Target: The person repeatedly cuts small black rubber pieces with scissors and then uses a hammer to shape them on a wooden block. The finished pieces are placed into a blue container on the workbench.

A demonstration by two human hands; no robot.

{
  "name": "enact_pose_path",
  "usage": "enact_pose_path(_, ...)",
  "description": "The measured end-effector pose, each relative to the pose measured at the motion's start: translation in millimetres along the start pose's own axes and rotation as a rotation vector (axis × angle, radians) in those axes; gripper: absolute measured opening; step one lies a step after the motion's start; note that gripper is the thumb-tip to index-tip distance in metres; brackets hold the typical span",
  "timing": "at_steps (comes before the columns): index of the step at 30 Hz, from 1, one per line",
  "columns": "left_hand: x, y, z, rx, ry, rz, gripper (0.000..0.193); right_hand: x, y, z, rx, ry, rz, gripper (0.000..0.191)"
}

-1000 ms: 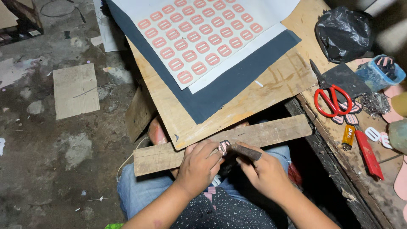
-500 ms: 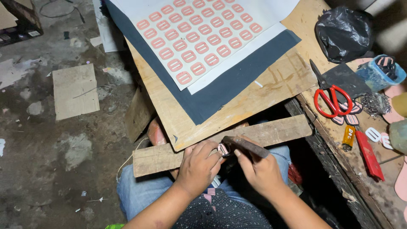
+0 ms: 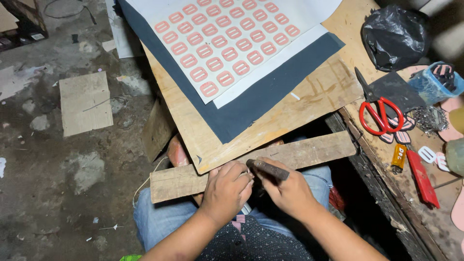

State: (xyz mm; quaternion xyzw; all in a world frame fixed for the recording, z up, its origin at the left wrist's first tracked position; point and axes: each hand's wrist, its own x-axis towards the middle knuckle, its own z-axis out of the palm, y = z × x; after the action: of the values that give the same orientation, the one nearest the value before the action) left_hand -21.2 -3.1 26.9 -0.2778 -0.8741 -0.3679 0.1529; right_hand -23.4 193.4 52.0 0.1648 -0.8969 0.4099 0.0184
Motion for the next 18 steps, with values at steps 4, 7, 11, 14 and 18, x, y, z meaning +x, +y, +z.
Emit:
enact_pose_path(4,3.5,0.8,-1.5,0.002,0.021,0.011,0.016,-0.9,1.4,-10.8,-0.001,0.031,-0.073,0.036)
enact_pose_path(7,2.5,5.4,-2.9,-0.004,0.009,-0.001,0.016,-2.5,-0.5,-6.6,0.042,0.008,0.003,0.037)
enact_pose_path(11,7.1,8.8,-2.0,0.035,0.024,0.021,0.015,-11.0,3.2,-12.4,-0.129,0.117,-0.02,0.042)
enact_pose_path(14,8.8,7.6,0.2,-0.038,0.05,-0.032,0.011,-16.1,12.4,-23.9,-0.342,0.109,0.166,0.051)
enact_pose_path(18,5.6,6.9,12.4,-0.26,0.086,-0.422,0.013,-13.0,24.7,-25.3,-0.33,0.169,0.07,0.047)
